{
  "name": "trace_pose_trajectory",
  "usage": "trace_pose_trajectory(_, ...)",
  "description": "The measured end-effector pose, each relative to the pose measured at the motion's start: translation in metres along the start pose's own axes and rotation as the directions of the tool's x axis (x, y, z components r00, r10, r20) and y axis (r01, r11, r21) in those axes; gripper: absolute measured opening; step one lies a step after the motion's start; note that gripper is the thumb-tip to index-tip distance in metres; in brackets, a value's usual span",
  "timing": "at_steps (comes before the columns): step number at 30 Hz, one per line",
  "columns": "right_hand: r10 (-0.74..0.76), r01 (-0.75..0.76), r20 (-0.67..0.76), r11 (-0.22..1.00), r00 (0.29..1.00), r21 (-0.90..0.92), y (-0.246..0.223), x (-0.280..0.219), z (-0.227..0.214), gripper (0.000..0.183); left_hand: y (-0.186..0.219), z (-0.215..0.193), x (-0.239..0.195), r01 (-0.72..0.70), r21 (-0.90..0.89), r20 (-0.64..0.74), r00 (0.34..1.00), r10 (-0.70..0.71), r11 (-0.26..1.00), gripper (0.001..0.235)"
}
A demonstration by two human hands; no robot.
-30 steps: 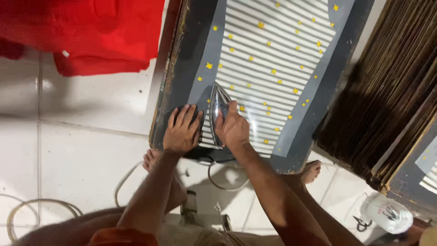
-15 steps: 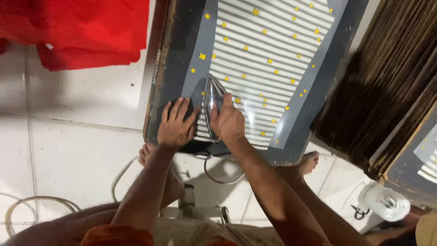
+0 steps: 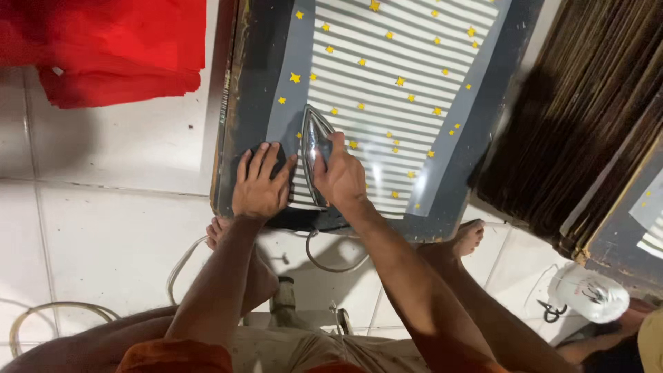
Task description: The person irons a piece of striped fabric with yellow stars on a flat board using an electric iron. They smooth the fabric with their hands, iron it thoroughly, and then place a clear plastic sheet over it before ironing again.
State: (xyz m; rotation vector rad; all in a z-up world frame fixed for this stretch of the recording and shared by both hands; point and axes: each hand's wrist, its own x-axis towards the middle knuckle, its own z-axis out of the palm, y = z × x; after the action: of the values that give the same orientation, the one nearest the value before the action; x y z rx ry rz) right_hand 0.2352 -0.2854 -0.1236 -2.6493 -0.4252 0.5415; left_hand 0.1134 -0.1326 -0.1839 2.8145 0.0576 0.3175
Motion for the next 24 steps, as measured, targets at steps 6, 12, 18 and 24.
trace_pose_trajectory(6,0.063,-0.066,0.067,0.997,0.996,0.05,-0.004,-0.01,-0.002,0.036,-0.003,0.005,0.0,0.003,0.004,-0.043,0.999,-0.003,1.0,0.046)
trace_pose_trajectory(12,-0.014,0.02,0.062,0.996,0.998,-0.091,-0.014,-0.005,0.002,0.032,-0.001,0.004,0.001,0.007,-0.013,-0.019,1.0,-0.007,1.0,0.049)
trace_pose_trajectory(18,-0.025,0.032,0.045,0.989,0.999,-0.146,-0.014,-0.004,0.003,0.033,-0.003,0.002,0.001,-0.003,-0.023,-0.006,1.0,0.002,1.0,0.048)
trace_pose_trajectory(24,0.053,-0.054,0.091,0.998,0.994,0.016,-0.015,0.004,-0.014,0.039,-0.003,0.003,0.0,0.002,0.003,-0.019,1.0,-0.002,1.0,0.045)
